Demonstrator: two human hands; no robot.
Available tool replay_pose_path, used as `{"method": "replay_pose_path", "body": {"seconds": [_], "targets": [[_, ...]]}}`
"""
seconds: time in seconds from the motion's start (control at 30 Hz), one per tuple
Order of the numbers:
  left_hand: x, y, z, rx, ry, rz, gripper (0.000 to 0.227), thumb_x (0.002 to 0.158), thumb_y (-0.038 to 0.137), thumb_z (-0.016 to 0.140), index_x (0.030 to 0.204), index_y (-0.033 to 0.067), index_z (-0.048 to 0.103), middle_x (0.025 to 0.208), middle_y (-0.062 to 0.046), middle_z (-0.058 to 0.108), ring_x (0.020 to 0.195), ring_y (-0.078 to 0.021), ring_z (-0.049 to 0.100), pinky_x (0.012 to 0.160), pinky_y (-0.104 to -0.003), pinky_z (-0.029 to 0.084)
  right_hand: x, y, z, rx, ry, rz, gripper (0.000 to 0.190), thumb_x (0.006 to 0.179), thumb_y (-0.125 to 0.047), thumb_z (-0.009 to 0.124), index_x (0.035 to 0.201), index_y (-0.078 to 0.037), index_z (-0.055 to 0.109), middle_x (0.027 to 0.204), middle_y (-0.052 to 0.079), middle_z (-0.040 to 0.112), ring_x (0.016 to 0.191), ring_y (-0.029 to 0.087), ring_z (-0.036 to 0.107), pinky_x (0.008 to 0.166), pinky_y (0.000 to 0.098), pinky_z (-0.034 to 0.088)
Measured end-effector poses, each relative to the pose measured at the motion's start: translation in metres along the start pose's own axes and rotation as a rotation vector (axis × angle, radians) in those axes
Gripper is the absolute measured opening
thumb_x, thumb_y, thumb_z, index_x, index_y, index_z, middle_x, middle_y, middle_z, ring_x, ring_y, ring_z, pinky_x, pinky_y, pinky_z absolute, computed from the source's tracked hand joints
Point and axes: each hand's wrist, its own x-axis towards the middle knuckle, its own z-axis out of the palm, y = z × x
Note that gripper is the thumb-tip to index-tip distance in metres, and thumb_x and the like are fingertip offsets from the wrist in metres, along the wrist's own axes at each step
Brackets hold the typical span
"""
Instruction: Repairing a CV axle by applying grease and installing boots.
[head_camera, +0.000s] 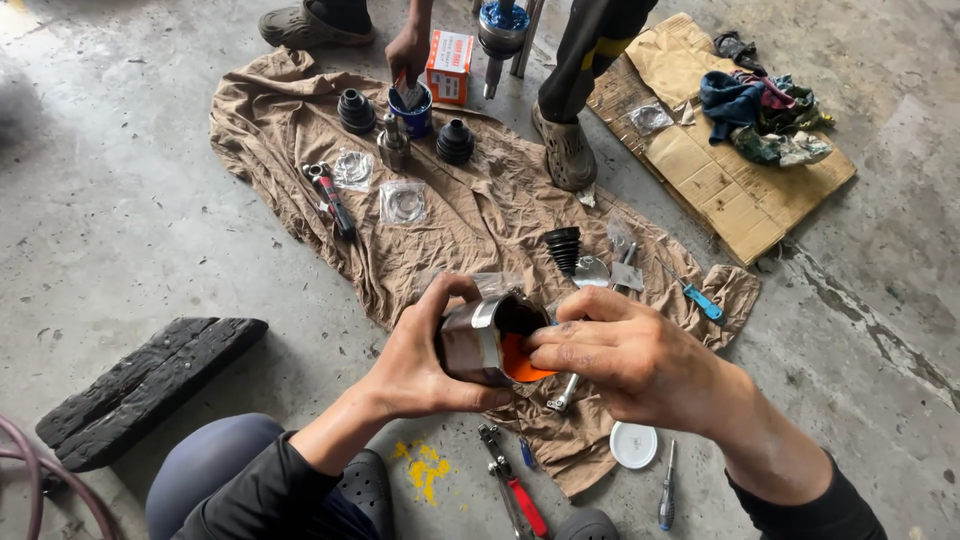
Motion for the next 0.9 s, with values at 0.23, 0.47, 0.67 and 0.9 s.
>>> {"method": "replay_pose_path", "body": {"seconds": [0.23, 0.47, 0.67, 0.9], "targets": [[-0.002, -0.01, 0.003, 0.129, 0.032, 0.158, 0.086, 0.055, 0.038, 0.097, 0.12, 0.0026, 0.054, 0.108, -0.011, 0.065, 0.105, -0.0218, 0.065, 0.096, -0.034, 0.051, 0.006, 0.0, -0.011, 0.042, -0.085, -0.002, 0.046, 0.065, 0.013, 0.062, 0.107, -0.002, 0.068, 0.11, 0.01, 0.076, 0.106, 0.033, 0.067, 0.093, 0.0411, 0.055], [0.001, -0.011, 0.007, 0.104, -0.001, 0.047, 0.089, 0.055, 0.042, 0.093, 0.124, 0.0029, 0.051, 0.104, -0.01, 0.068, 0.097, -0.0204, 0.069, 0.091, -0.033, 0.054, 0.006, 0.005, -0.018, 0.079, -0.114, 0.039, 0.044, 0.064, 0.013, 0.061, 0.104, -0.005, 0.069, 0.102, 0.005, 0.075, 0.104, 0.03, 0.067, 0.092, 0.0416, 0.054], [0.003, -0.011, 0.012, 0.085, -0.004, -0.002, 0.091, 0.054, 0.042, 0.092, 0.125, 0.0035, 0.05, 0.103, -0.011, 0.07, 0.096, -0.0197, 0.07, 0.09, -0.033, 0.055, 0.001, 0.012, -0.021, 0.098, -0.135, 0.029, 0.043, 0.064, 0.011, 0.061, 0.102, -0.007, 0.069, 0.108, 0.002, 0.077, 0.104, 0.027, 0.066, 0.093, 0.0413, 0.052], [0.002, -0.012, 0.012, 0.07, 0.007, -0.03, 0.093, 0.054, 0.042, 0.092, 0.127, 0.0037, 0.05, 0.1, -0.01, 0.072, 0.094, -0.0193, 0.071, 0.088, -0.032, 0.056, -0.002, 0.009, -0.02, 0.036, -0.11, 0.066, 0.049, 0.059, 0.01, 0.059, 0.103, -0.006, 0.072, 0.107, 0.004, 0.077, 0.105, 0.029, 0.064, 0.091, 0.0413, 0.052]]}}
